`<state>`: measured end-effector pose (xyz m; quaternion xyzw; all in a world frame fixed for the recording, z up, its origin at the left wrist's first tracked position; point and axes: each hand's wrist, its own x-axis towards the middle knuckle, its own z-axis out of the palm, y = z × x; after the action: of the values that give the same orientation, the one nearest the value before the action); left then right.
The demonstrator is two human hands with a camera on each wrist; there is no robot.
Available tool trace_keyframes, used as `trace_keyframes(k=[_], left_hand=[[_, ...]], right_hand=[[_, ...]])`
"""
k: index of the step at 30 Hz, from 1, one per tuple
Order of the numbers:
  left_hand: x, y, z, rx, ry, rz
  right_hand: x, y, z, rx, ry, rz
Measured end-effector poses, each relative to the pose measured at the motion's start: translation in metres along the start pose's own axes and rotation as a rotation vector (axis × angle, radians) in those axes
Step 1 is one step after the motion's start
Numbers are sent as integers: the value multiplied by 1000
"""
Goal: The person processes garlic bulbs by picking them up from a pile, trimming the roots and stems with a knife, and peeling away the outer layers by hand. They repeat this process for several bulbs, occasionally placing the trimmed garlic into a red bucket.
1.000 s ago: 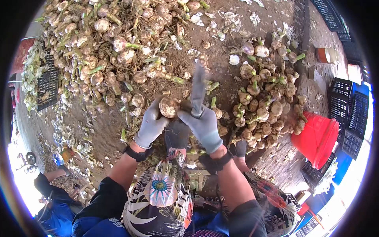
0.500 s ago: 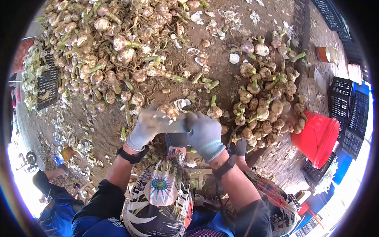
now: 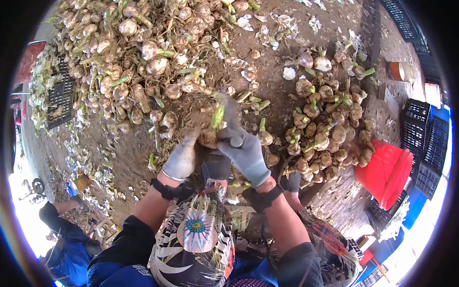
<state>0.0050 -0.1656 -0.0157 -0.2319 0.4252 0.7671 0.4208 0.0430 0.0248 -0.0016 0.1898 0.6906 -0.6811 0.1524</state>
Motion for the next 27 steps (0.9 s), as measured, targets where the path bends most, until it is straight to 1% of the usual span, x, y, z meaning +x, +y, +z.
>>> trace_keyframes(k=[1,2,4,5,7,8,9,11,12,14,15,16,17,18,19,20,21,22,23,24,26,27], left_hand=[[5,-11,-10,18,-18,34],[7,-12,-14,17,-17,32],[10,-12,-23,204,-28,162],[8,-9,-26,203,-28,163],[3,2,-24,211,-106,192],[-5,12,-11,2,-109,156],[0,10,-9,-1,-105,164],[7,1,-8,341,-94,146],[10,5,-1,352,-181,147],[16,10,8,382,-185,181],[16,15,14,417,-198,214],[9,22,19,338,-213,134],[5,21,16,337,-220,132],[4,17,11,286,-234,111],[5,15,4,237,-245,96],[5,8,-10,354,-183,80],[-3,14,-7,384,-105,89],[-1,19,-9,515,-124,112],[1,23,-9,644,-148,140],[2,23,-10,645,-146,148],[6,22,-13,932,-119,203],[5,21,-12,933,-129,200]], right_hand=[[0,0,1,-183,-3,4],[1,-2,2,-183,-4,6],[4,-6,3,-589,71,-41],[4,0,0,-590,71,-42],[5,26,-16,-714,80,39],[-5,37,-23,-754,58,99],[-14,49,-24,-770,71,121],[-30,87,-17,-491,134,179],[-32,85,-15,-487,125,178],[-37,75,-20,-312,217,177],[-37,70,-24,-317,218,174],[-36,66,-28,-345,195,230],[-37,63,-32,-374,173,289],[-40,74,-35,-434,155,273],[-43,85,-33,-530,159,163],[-42,78,-28,-482,150,161],[-47,72,-15,-420,133,181],[-46,67,-9,-414,124,184],[-43,61,-6,-370,118,133],[-38,51,-5,-327,116,77],[-28,28,-5,-368,139,79],[-25,21,-5,-407,158,92]])
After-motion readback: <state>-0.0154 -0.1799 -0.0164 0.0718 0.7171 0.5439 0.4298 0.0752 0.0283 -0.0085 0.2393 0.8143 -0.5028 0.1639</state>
